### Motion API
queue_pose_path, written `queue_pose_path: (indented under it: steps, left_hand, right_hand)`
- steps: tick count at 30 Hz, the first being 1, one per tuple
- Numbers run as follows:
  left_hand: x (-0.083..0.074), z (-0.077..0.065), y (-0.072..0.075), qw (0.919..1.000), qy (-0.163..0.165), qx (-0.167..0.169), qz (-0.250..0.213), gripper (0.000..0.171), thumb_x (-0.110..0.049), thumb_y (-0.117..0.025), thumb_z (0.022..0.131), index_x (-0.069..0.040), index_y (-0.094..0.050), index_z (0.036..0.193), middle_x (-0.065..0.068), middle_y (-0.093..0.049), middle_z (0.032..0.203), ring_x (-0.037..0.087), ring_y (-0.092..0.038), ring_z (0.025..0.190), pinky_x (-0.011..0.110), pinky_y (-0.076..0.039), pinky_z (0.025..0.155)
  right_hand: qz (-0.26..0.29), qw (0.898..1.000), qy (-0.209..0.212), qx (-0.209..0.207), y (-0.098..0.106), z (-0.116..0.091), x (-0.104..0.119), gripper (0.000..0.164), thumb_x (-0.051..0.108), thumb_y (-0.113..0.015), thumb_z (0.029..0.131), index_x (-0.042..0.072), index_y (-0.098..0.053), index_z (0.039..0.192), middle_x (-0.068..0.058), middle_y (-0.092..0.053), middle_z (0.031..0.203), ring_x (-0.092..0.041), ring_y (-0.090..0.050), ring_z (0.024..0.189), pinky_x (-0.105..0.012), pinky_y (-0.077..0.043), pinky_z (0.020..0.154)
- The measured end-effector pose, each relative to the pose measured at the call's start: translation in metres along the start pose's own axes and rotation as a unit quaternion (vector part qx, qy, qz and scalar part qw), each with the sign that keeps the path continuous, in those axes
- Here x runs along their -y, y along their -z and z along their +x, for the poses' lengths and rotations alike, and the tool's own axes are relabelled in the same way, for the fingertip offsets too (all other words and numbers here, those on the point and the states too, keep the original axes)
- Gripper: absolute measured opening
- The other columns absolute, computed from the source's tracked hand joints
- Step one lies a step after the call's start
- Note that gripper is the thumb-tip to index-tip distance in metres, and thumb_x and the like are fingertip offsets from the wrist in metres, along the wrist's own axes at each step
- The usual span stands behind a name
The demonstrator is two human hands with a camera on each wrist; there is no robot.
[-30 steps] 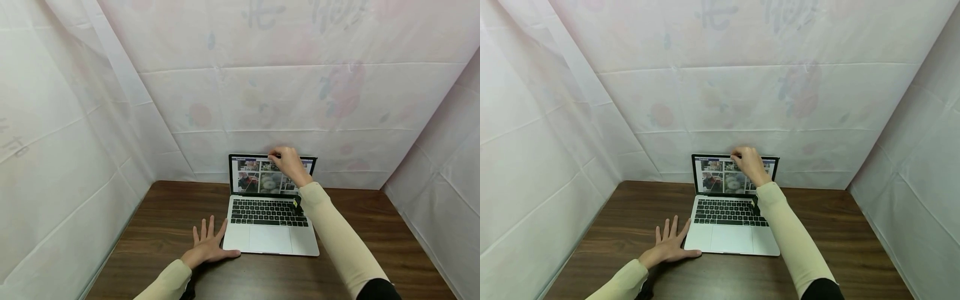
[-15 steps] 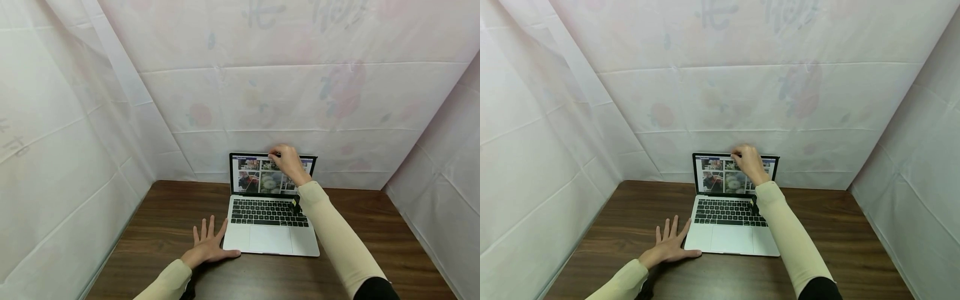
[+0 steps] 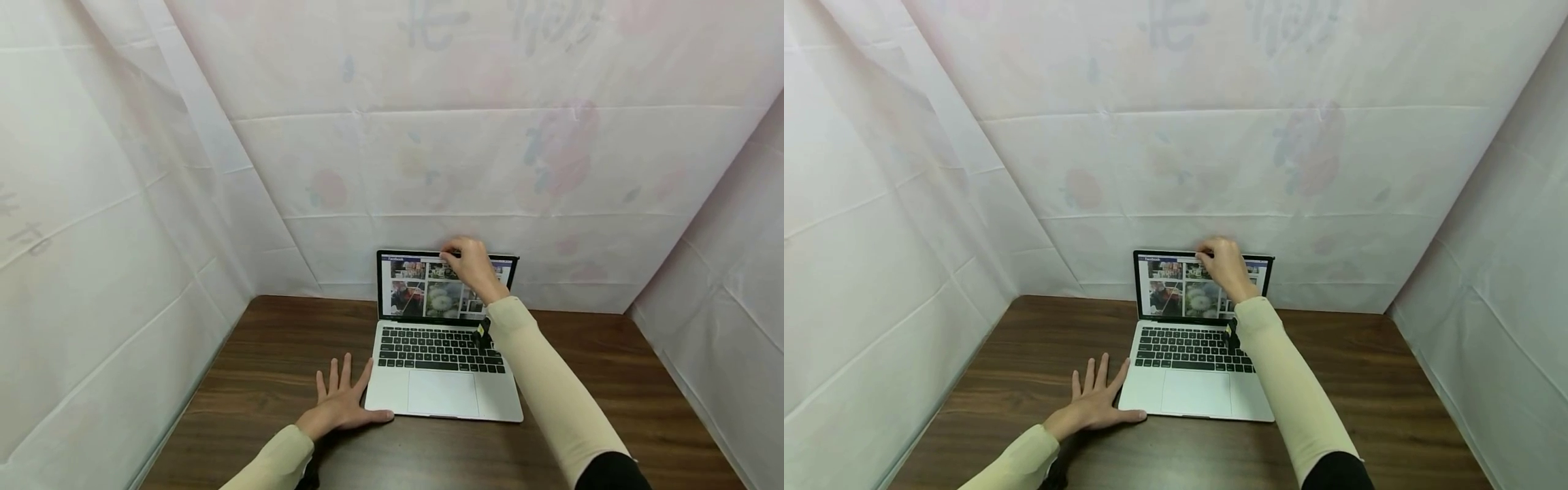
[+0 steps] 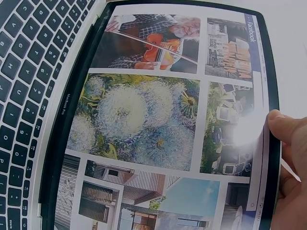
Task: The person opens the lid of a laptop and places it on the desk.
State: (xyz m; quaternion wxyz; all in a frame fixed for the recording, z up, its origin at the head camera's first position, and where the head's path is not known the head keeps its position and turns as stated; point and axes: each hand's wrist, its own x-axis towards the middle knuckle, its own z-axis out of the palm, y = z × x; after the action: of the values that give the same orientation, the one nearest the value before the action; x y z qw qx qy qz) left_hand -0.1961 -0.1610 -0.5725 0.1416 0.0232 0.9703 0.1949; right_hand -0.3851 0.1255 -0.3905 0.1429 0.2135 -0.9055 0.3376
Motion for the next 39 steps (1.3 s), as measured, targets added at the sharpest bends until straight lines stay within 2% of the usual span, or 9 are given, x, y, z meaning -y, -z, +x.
queue_pose_path:
  steps: [9,18,23,27,32,35,39]
  left_hand:
    - [-0.001,0.000,-0.001,1.0000,-0.002,0.004,0.000,0.129,-0.100,-0.057,0.063,-0.036,-0.012,0.166,0.016,0.010,0.173,0.044,0.017,0.157,0.070,0.021,0.116]
    - [-0.011,-0.002,0.005,0.9999,-0.008,0.010,-0.004,0.128,-0.101,-0.054,0.064,-0.040,-0.007,0.166,0.015,0.012,0.173,0.044,0.017,0.157,0.070,0.023,0.115]
    - [-0.013,0.003,-0.003,0.9999,-0.007,0.010,0.002,0.130,-0.102,-0.054,0.062,-0.039,-0.008,0.166,0.015,0.012,0.173,0.044,0.017,0.157,0.070,0.022,0.116]
    - [-0.014,0.006,-0.011,1.0000,-0.004,0.005,0.001,0.131,-0.101,-0.055,0.061,-0.036,-0.011,0.166,0.015,0.011,0.173,0.044,0.017,0.157,0.070,0.021,0.116]
    - [-0.017,0.009,-0.016,1.0000,-0.001,0.003,-0.004,0.132,-0.100,-0.058,0.061,-0.035,-0.013,0.167,0.016,0.012,0.173,0.044,0.019,0.157,0.070,0.023,0.116]
    - [-0.020,0.008,-0.015,1.0000,-0.001,0.001,-0.006,0.132,-0.100,-0.058,0.061,-0.035,-0.013,0.167,0.016,0.012,0.173,0.044,0.021,0.156,0.070,0.024,0.115]
    - [-0.022,0.004,-0.010,0.9999,-0.002,0.001,-0.011,0.132,-0.100,-0.058,0.061,-0.034,-0.014,0.167,0.017,0.012,0.173,0.045,0.020,0.156,0.070,0.025,0.115]
  right_hand:
    - [0.019,1.000,-0.010,0.000,-0.002,-0.001,-0.004,0.019,0.017,-0.069,0.101,0.007,-0.077,0.114,-0.013,-0.074,0.116,-0.026,-0.071,0.099,-0.043,-0.059,0.086]
    - [0.026,1.000,-0.011,-0.007,0.001,0.003,-0.012,0.019,0.018,-0.069,0.101,0.007,-0.077,0.113,-0.013,-0.073,0.117,-0.027,-0.070,0.103,-0.044,-0.059,0.088]
    - [0.026,1.000,-0.012,-0.013,0.002,0.001,-0.018,0.019,0.017,-0.069,0.101,0.006,-0.077,0.113,-0.013,-0.073,0.117,-0.028,-0.070,0.105,-0.044,-0.059,0.090]
    - [0.000,1.000,0.006,-0.030,0.001,-0.003,-0.021,0.019,0.017,-0.070,0.100,0.005,-0.077,0.114,-0.014,-0.074,0.116,-0.030,-0.068,0.109,-0.046,-0.057,0.094]
    - [-0.064,0.996,0.018,-0.065,0.001,-0.007,-0.020,0.020,0.021,-0.072,0.098,0.008,-0.079,0.112,-0.013,-0.076,0.115,-0.033,-0.064,0.113,-0.052,-0.049,0.103]
    - [-0.096,0.992,0.014,-0.084,0.002,-0.008,-0.018,0.021,0.025,-0.075,0.097,0.012,-0.081,0.111,-0.010,-0.077,0.115,-0.033,-0.062,0.112,-0.055,-0.043,0.105]
    - [-0.109,0.989,0.012,-0.096,0.003,-0.009,-0.015,0.019,0.027,-0.076,0.095,0.015,-0.082,0.109,-0.008,-0.078,0.114,-0.032,-0.061,0.111,-0.056,-0.039,0.103]
